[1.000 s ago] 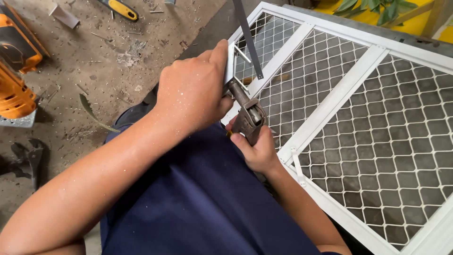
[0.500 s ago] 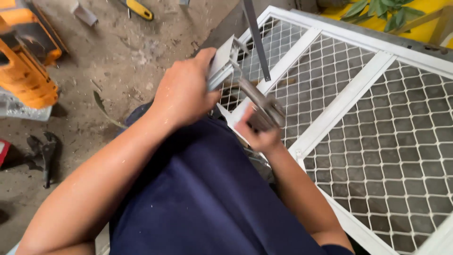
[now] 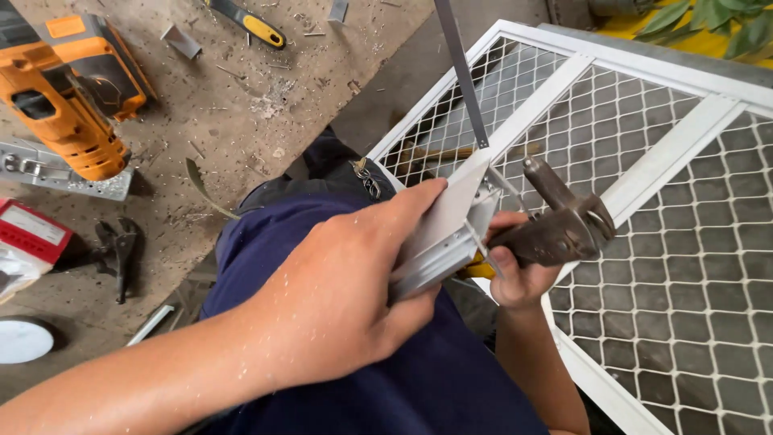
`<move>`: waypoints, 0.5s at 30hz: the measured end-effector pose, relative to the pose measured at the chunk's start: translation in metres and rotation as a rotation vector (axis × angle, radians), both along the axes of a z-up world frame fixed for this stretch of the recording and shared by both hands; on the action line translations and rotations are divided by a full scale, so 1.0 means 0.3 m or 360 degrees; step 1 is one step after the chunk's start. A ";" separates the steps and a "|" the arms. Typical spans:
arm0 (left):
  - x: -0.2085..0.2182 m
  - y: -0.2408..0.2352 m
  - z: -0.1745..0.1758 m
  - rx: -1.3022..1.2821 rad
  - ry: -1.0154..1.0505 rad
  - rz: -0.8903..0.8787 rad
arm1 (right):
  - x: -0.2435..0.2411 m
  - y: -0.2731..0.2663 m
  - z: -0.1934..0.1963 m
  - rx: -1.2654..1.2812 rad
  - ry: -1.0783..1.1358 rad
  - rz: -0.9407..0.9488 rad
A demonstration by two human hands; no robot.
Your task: Assembling an aluminum frame by filing edges, drilling holes, and fitting components together.
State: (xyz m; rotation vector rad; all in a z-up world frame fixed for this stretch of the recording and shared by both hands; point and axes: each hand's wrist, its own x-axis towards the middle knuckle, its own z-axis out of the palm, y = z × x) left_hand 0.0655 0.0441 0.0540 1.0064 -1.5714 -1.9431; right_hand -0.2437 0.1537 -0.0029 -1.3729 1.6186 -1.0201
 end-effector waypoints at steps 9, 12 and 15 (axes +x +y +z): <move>-0.028 0.053 0.063 -0.0086 -0.0085 0.0026 | 0.080 -0.049 0.244 0.0196 0.0012 0.0276; -0.011 0.022 0.111 0.0125 -0.0034 -0.0082 | 0.091 -0.058 0.229 0.0131 -0.0545 0.0504; -0.011 0.033 0.119 -0.0028 0.0241 -0.0034 | 0.102 -0.075 0.250 0.0053 -0.0549 0.0540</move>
